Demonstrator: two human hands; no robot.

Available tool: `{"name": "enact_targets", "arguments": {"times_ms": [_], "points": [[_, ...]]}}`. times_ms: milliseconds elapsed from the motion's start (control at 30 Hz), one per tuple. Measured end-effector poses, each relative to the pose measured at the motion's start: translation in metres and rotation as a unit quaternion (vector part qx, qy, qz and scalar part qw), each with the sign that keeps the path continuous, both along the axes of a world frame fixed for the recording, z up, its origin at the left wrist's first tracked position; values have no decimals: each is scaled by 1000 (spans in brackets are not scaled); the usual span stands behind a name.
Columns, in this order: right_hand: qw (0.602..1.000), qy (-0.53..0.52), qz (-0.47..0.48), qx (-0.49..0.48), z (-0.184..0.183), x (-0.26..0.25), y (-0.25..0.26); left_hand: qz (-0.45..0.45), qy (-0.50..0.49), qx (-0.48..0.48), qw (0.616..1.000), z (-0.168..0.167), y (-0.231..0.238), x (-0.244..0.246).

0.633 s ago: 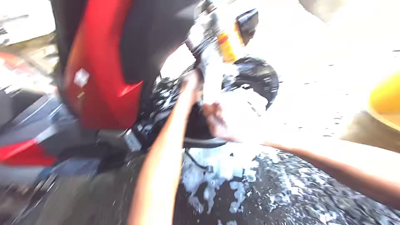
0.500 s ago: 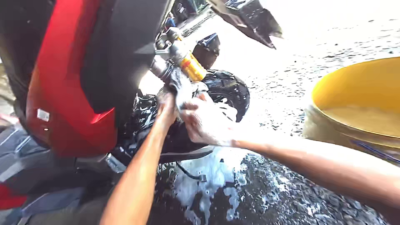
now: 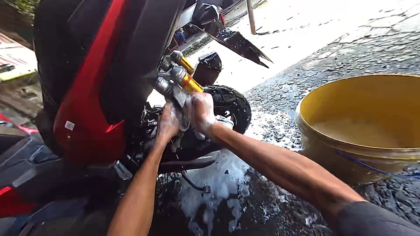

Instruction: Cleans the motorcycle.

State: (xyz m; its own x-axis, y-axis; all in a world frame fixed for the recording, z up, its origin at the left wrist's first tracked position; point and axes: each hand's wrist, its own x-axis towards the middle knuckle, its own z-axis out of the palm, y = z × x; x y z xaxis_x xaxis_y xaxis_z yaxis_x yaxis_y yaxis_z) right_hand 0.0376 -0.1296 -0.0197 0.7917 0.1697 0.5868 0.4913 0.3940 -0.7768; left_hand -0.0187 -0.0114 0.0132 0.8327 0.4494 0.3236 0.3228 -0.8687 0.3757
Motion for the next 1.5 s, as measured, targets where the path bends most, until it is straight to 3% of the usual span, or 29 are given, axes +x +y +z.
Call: {"name": "enact_targets", "arguments": {"times_ms": [100,200,333,467,533,633,833,933,1033,1133,1233,1367,1500], "points": [[994,-79,20,-70,-15,-34,-50,32,-71,-81,994,-3,19,50],[991,-90,70,-70,-21,-17,-76,74,-79,-35,993,-22,14,57],[994,-65,5,-82,-3,31,-28,73,30,66,995,-58,-26,-11],[974,-83,-58,-201,-3,51,38,98,120,154,976,-89,-64,-89],[971,-81,-51,-218,-6,47,43,92,165,147,971,-81,-59,-98],[980,-102,-44,-166,-16,29,22,88,243,122,958,-51,-46,-72],[951,-195,-34,-239,-34,-50,-46,28,145,130,980,-35,-13,2],[939,-239,-30,-246,-33,-46,-45,23,110,132,985,-41,-25,-4],[954,-194,-23,-229,-20,-23,-14,23,92,92,991,-52,-51,-38],[967,-71,-35,-242,-3,29,14,105,174,94,975,-62,-89,-68],[966,-67,-53,-243,-13,46,40,128,219,69,965,-60,-101,-89],[981,3,-27,-191,-12,17,19,50,192,77,977,-46,-57,-75],[961,-63,46,-266,-27,-62,-62,17,230,84,969,-13,1,6]]}}
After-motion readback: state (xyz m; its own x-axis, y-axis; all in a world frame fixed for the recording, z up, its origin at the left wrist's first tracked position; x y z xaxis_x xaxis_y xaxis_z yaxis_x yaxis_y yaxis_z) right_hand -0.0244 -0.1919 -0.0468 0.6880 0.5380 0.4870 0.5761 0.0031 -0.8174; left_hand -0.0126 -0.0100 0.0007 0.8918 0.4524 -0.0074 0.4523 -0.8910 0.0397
